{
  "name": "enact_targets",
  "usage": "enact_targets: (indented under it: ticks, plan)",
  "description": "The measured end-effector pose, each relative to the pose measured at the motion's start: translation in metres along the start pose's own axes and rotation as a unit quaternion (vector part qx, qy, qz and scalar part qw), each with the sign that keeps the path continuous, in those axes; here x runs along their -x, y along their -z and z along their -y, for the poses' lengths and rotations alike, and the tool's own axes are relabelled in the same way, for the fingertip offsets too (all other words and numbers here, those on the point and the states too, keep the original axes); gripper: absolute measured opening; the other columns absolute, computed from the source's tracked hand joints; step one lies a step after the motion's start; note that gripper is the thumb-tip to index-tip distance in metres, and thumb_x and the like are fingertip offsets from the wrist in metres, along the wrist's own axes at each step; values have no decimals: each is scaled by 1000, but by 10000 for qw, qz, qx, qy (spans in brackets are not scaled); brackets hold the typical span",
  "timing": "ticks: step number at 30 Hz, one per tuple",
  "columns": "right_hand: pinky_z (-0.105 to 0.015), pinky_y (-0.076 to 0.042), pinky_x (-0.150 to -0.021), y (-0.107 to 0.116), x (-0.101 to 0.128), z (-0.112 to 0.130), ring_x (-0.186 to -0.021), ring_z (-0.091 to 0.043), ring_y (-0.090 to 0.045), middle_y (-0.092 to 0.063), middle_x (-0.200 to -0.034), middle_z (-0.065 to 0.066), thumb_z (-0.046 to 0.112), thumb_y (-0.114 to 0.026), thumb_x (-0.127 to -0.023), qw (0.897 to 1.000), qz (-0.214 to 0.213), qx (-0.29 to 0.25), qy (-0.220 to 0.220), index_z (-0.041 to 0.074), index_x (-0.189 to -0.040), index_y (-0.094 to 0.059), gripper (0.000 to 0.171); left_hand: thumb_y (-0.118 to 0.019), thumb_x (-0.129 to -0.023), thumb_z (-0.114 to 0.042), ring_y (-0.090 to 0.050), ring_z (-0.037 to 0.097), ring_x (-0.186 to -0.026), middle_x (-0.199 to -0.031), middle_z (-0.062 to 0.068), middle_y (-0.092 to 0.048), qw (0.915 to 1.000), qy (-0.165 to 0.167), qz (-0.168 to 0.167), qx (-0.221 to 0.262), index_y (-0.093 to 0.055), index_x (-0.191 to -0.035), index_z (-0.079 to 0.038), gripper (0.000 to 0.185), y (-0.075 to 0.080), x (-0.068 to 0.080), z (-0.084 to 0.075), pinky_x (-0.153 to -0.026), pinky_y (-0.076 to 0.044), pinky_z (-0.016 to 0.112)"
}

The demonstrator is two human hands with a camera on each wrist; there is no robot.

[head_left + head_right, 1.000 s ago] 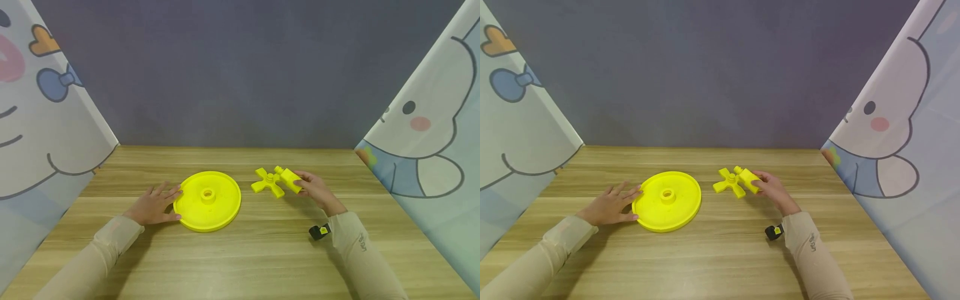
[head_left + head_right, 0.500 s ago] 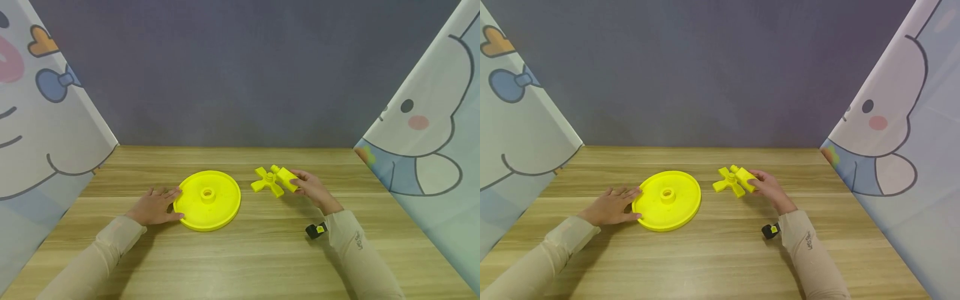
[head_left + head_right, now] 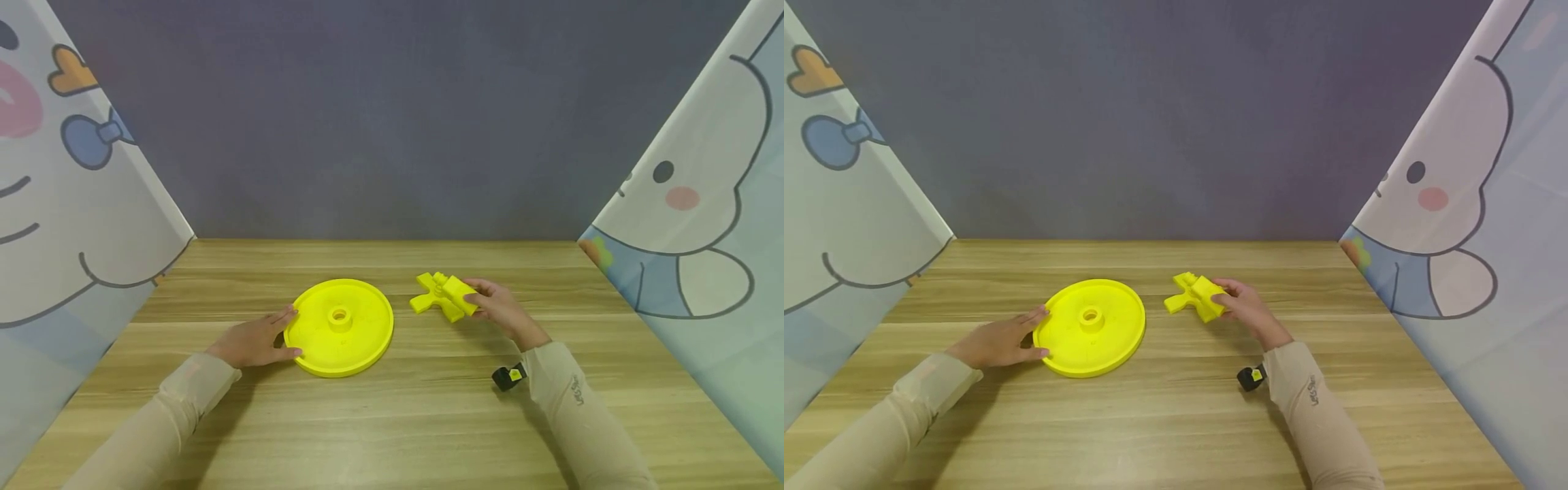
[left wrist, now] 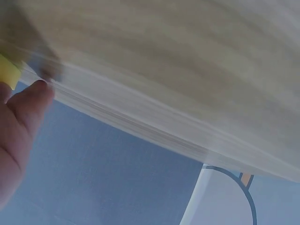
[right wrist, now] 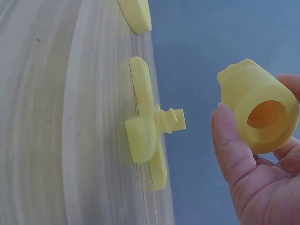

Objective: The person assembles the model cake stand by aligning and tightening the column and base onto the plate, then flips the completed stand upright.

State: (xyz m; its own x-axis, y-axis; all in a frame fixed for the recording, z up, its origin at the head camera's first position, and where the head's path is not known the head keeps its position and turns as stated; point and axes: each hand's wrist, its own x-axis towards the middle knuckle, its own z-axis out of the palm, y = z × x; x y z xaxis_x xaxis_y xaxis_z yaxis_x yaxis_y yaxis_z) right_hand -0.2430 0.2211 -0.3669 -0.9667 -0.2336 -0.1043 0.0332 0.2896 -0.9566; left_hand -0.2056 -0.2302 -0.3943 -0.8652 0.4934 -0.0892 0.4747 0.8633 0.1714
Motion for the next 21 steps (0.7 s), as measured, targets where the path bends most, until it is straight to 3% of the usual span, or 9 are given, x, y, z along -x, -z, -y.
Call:
enact_targets:
  ticks: [4,14,21]
  plan:
    - [-45,-52,-88,-3,-2,1,-90,-13,-59,-49,-129,-25,11,-54,-94,10000,55,49,7,-6,-143,-37,54,-56,-87,-60,-43,46,-126,-148,25,-35,9997,30,94,227,-36,-143,7,90,0,0,0,-98,-40,57]
    - [-48,-52,-87,-15,-6,6,-91,-17,-59,-52,-121,-24,9,-56,-93,9998,182,63,70,-7,-141,-40,53,-55,-87,-62,-40,56,-123,-148,22,-36,9999,108,63,89,-36,-145,4,89,-1,1,1,-87,-43,65]
    - [-43,-54,-80,-32,-13,9,-90,-19,-57,-52,-119,-23,9,-57,-92,9989,430,108,162,-5,-140,-42,53,-53,-88,-62,-23,63,-128,-149,23,-33,9997,108,62,201,-34,-145,5,90,-2,1,1,-98,-33,66]
